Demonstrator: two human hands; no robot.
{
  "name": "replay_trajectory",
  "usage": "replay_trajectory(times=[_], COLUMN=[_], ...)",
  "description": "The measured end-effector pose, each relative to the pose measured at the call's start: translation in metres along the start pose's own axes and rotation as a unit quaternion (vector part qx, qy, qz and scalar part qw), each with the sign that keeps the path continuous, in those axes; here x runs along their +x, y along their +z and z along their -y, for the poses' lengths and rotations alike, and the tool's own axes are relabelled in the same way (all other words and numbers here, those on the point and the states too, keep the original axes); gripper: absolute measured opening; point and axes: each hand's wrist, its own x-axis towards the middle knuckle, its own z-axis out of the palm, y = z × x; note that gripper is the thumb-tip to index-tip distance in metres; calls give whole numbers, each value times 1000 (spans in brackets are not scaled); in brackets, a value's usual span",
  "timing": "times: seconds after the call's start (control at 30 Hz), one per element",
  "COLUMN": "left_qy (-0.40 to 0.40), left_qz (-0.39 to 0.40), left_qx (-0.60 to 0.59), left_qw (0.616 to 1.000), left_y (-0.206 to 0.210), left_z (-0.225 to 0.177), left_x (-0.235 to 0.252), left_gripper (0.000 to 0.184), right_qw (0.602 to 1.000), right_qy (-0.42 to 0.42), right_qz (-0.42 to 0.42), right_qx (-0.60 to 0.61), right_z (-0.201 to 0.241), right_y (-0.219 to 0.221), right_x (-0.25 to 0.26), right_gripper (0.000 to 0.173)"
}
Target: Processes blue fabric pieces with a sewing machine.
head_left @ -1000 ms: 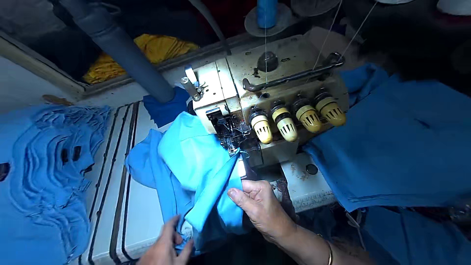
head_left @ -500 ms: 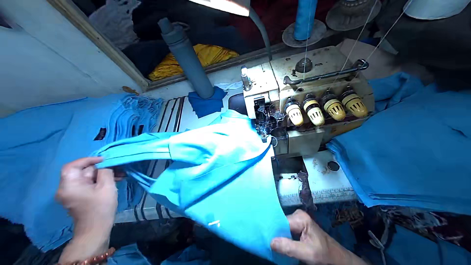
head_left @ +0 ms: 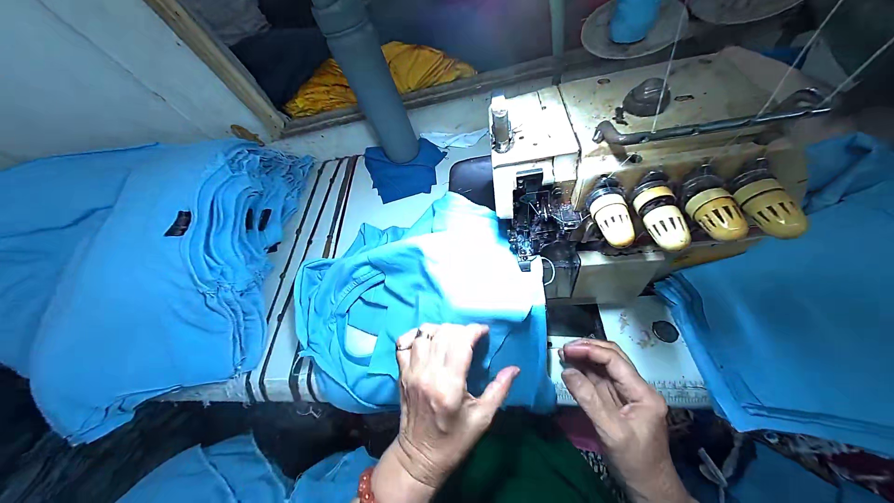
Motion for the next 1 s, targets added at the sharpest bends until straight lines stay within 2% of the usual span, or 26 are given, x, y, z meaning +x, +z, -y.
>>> replay_trajectory(times=[0.13, 0.23, 0.3, 0.4, 0.5, 0.6, 0.7, 0.8, 0.9, 1.0], left_qy=[-6, -9, -11, -32, -88, -109, -93, -50, -13, 7], left_qz=[-28, -63, -75, -72, -64, -61, -25, 12, 108, 196], left_qx=[19, 43, 48, 7, -86, -173, -158, -146, -182, -193], left_qw=[999, 997, 996, 997, 990, 977, 983, 988, 977, 961], left_y=[23, 45, 50, 44, 27, 2, -28, -49, -70, -72], left_z=[-2, 2, 5, 11, 13, 17, 23, 23, 10, -9], left_x=[-20, -25, -25, -22, -11, 2, 20, 35, 43, 43], left_gripper=[39, 27, 16, 16, 19, 18, 16, 18, 12, 14], right_qw=[991, 984, 980, 983, 986, 981, 968, 968, 967, 969], right_qy=[81, 96, 93, 62, 34, 69, 125, 130, 146, 156], right_qz=[21, 73, 107, 128, 130, 136, 160, 151, 145, 137], right_qx=[109, 133, 137, 116, 96, 121, 148, 154, 147, 136], right_z=[-3, -3, -3, -4, -6, 3, 19, 21, 25, 30], right_y=[12, 20, 20, 14, 7, 5, 3, 2, -1, -3], right_x=[15, 15, 10, 2, -3, -3, -4, -8, -10, -9], right_gripper=[20, 25, 18, 4, 6, 8, 19, 18, 19, 18])
